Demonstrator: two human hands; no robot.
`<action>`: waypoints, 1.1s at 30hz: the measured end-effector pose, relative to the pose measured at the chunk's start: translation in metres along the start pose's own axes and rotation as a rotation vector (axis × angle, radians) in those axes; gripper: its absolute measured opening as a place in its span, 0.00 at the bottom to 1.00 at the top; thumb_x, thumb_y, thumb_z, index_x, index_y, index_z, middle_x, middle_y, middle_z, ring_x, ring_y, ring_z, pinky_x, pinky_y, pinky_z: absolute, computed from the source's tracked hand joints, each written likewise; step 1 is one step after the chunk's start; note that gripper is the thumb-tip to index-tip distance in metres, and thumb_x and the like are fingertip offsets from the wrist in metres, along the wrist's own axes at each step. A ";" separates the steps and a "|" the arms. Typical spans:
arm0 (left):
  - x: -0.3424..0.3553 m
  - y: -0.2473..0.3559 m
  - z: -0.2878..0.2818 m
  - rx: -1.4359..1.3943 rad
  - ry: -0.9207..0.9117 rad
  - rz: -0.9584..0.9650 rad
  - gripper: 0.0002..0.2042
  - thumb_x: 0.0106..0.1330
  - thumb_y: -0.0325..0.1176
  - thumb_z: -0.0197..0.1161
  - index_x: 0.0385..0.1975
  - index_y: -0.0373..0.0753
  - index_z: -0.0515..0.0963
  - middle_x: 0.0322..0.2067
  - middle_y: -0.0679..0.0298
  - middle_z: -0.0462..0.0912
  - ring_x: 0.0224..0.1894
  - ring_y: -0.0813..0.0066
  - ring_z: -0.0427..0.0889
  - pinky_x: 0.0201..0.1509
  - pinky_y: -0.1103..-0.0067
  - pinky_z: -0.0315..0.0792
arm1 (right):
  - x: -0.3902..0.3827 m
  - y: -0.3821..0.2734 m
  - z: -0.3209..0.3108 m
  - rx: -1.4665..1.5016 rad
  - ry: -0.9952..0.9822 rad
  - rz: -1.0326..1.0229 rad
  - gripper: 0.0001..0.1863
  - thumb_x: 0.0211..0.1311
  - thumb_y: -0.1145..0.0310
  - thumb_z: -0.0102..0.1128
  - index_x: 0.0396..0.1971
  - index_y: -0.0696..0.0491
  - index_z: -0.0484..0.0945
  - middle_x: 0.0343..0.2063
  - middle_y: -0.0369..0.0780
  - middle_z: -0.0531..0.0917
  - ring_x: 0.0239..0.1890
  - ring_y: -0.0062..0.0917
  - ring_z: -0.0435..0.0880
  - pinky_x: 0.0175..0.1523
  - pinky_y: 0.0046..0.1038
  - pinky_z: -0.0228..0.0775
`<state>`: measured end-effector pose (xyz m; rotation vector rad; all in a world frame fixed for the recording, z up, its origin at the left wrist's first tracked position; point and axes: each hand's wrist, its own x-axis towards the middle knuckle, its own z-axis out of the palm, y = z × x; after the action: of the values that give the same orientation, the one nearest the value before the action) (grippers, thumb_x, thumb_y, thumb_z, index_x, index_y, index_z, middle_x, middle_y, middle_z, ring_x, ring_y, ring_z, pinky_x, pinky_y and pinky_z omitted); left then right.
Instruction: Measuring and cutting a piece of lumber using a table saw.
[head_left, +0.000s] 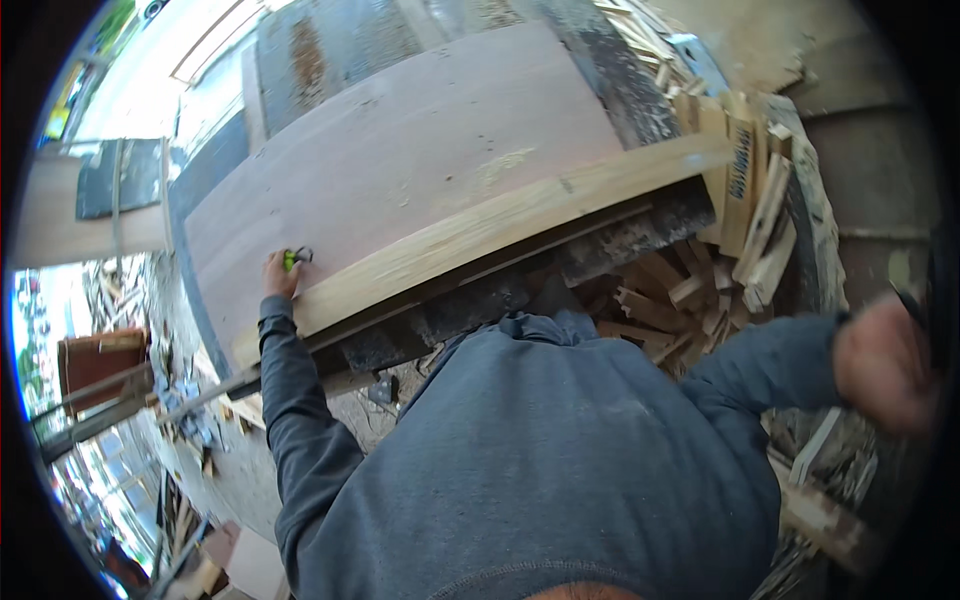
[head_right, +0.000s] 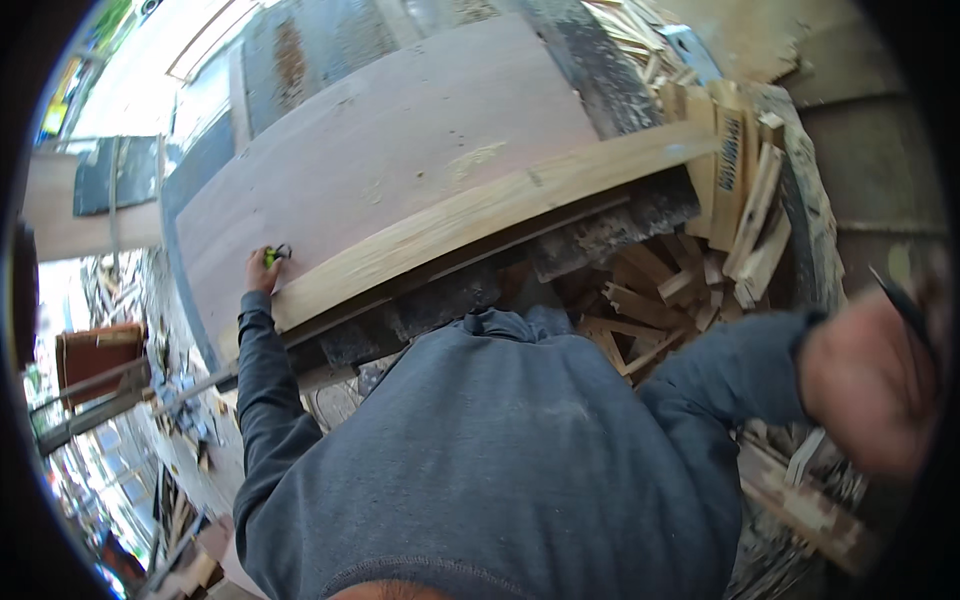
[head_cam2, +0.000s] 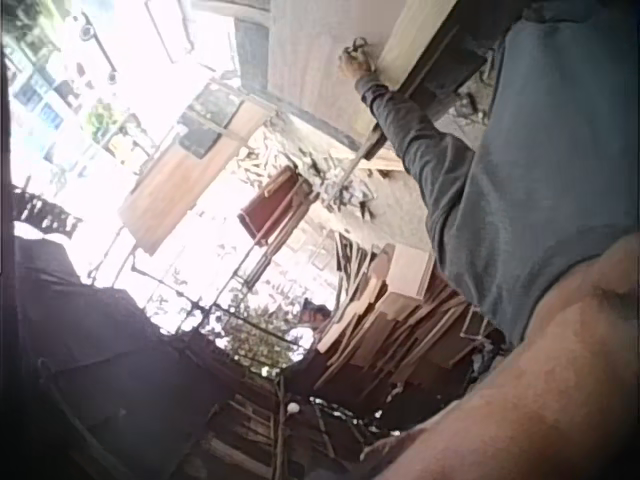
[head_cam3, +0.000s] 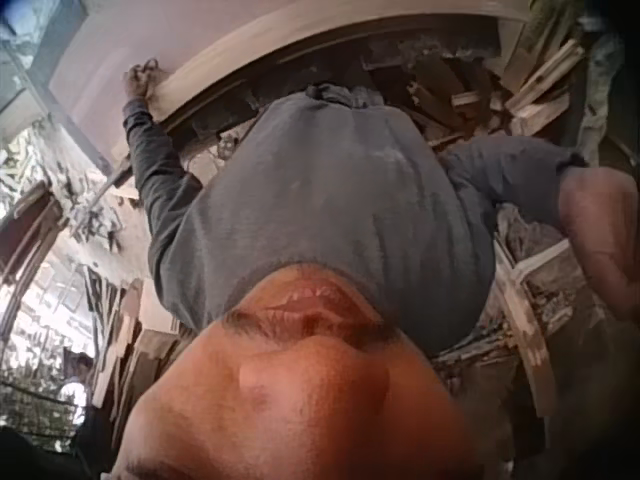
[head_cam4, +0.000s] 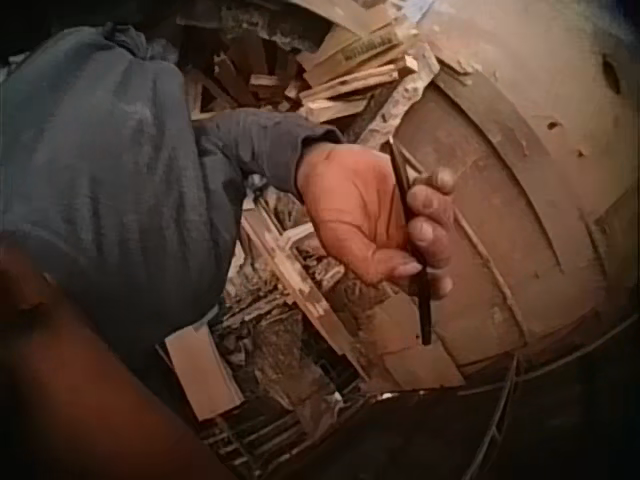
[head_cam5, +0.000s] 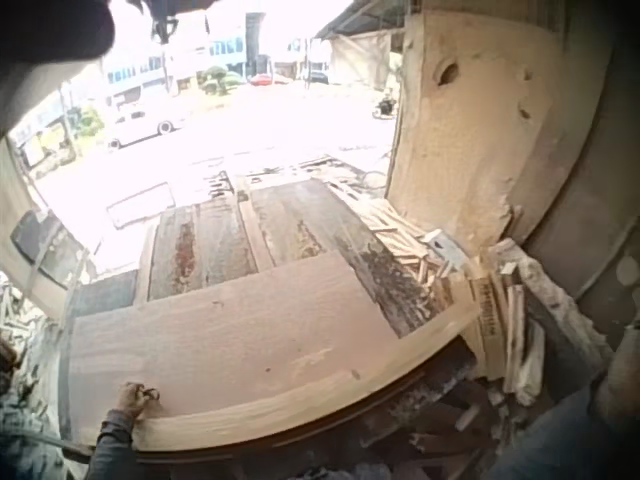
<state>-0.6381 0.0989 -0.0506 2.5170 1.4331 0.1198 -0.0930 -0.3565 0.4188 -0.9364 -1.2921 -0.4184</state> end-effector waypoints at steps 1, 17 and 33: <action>-0.006 -0.007 -0.002 -0.018 0.051 -0.009 0.18 0.64 0.40 0.67 0.51 0.38 0.81 0.47 0.50 0.84 0.49 0.45 0.80 0.55 0.61 0.75 | -0.009 0.026 -0.002 0.016 0.039 0.040 0.15 0.71 0.69 0.44 0.51 0.59 0.73 0.39 0.51 0.82 0.37 0.38 0.82 0.46 0.41 0.77; -0.114 0.549 -0.072 -1.366 -0.389 0.278 0.23 0.74 0.36 0.61 0.64 0.35 0.65 0.33 0.65 0.77 0.35 0.81 0.74 0.39 0.83 0.69 | -0.226 0.092 -0.011 0.266 -0.761 1.175 0.17 0.67 0.62 0.69 0.45 0.60 0.83 0.33 0.36 0.86 0.37 0.14 0.81 0.45 0.22 0.76; -0.093 0.563 -0.012 -0.689 -0.415 -0.048 0.14 0.69 0.40 0.66 0.42 0.33 0.83 0.31 0.60 0.86 0.36 0.76 0.83 0.45 0.75 0.76 | -0.220 0.377 -0.346 -0.299 -0.241 1.460 0.18 0.61 0.51 0.75 0.32 0.53 0.84 0.21 0.28 0.77 0.21 0.11 0.69 0.24 0.18 0.61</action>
<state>-0.2179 -0.2542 0.1055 1.8110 1.0477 0.0611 0.3402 -0.4565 0.0840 -1.9302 -0.4638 0.6815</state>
